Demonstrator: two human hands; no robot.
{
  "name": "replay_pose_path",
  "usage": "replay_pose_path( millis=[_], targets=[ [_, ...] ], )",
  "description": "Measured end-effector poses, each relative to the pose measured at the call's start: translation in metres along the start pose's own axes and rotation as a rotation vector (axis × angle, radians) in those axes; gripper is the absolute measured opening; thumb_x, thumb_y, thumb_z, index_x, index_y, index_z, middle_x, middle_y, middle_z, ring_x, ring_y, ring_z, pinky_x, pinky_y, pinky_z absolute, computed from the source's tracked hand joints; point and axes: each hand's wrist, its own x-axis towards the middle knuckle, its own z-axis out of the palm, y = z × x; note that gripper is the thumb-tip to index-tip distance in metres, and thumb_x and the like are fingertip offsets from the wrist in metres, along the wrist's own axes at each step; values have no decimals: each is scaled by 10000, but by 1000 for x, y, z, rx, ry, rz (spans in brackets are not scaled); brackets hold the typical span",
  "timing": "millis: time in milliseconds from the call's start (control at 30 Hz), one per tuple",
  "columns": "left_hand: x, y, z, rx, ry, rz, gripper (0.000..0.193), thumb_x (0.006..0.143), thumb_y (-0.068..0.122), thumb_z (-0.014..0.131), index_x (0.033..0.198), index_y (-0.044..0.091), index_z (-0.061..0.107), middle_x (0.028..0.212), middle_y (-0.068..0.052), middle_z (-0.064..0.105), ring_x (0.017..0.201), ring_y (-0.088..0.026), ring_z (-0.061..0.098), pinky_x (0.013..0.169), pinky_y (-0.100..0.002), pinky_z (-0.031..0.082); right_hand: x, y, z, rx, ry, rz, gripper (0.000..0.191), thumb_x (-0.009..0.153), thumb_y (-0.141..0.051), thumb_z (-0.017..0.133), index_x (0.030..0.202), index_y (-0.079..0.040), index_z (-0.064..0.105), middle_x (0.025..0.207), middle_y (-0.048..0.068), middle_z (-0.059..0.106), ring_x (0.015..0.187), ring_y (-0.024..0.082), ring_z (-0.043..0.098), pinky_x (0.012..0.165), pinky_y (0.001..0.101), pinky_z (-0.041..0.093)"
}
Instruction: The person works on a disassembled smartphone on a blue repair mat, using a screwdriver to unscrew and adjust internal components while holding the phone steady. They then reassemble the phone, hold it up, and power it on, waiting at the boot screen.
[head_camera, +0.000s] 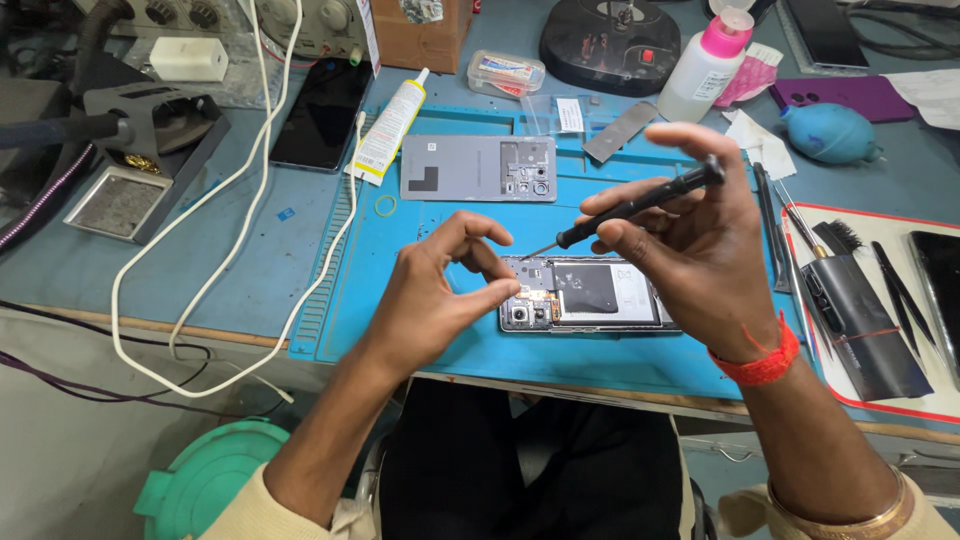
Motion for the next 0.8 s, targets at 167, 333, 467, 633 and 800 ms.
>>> replay_pose_path(
  millis=[167,333,467,633,800],
  targets=[
    [-4,2,5,48,0,-31,448,838,99,815,1245,103,627,857,7,791,865,-102,762,767,-311,512,-3,0,2,-49,-26,13,707,999,58,673,1519,-122,230,1191,222,709,1059,218,750,878,319,661],
    [-5,3,7,1,7,-95,459,829,103,815,1248,109,629,842,3,785,839,-103,753,764,-313,521,-3,0,2,-61,-60,-11,689,1016,48,669,1518,-138,236,1182,212,713,1040,201,752,855,309,662],
    [-5,3,8,-19,19,-87,453,833,95,812,1247,99,629,841,-2,784,834,-103,752,805,-318,527,-3,1,2,-99,-81,-28,685,1022,51,669,1525,-137,244,1172,210,719,983,177,737,810,289,629],
    [-6,4,8,-27,26,-71,430,840,81,807,1236,87,638,857,-16,790,848,-110,761,830,-319,534,-2,-1,1,-125,-106,-43,696,1023,68,656,1537,-139,236,1172,203,716,1023,188,742,814,294,619],
    [-5,9,11,-30,12,-61,409,840,74,795,1222,86,649,886,-23,794,873,-112,774,880,-323,554,0,-7,0,-159,-172,-51,711,1027,91,623,1559,-145,215,1221,192,693,1106,205,728,882,315,627]
  ],
)
